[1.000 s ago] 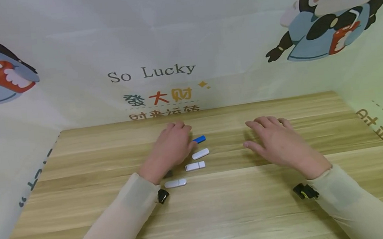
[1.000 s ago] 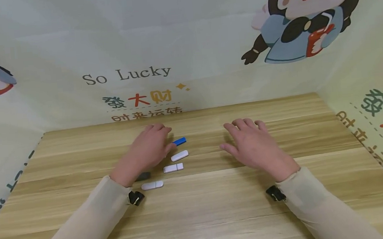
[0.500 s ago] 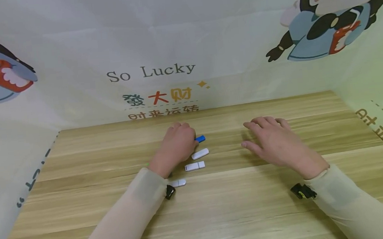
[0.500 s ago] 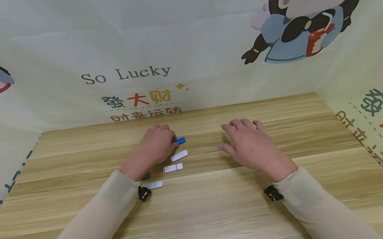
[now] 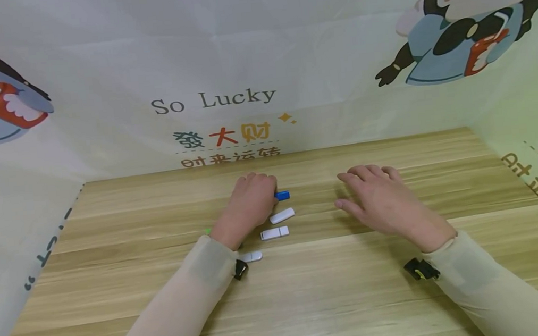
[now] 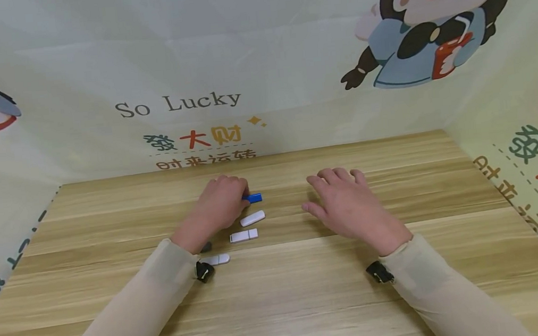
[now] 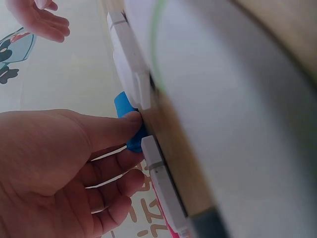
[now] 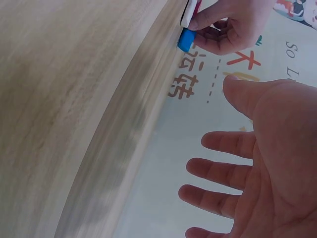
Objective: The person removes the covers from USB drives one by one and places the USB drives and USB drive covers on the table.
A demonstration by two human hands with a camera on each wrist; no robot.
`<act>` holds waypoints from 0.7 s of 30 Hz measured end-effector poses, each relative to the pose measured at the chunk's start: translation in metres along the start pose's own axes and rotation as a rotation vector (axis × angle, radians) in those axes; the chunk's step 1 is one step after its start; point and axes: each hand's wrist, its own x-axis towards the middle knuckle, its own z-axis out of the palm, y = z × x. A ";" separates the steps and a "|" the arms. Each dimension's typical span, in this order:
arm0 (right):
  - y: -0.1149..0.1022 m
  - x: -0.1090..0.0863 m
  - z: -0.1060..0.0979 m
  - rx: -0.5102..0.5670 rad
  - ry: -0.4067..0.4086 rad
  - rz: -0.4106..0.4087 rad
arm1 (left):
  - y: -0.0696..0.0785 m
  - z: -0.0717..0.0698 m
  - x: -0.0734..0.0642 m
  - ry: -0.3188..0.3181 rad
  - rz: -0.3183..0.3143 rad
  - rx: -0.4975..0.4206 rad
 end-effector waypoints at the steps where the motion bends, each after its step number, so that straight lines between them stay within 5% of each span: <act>1: 0.000 0.000 0.000 0.001 0.000 0.000 | 0.000 0.000 0.000 0.002 0.003 -0.001; 21: -0.007 0.007 0.003 -0.016 0.054 -0.055 | 0.000 -0.005 -0.008 0.056 0.007 -0.077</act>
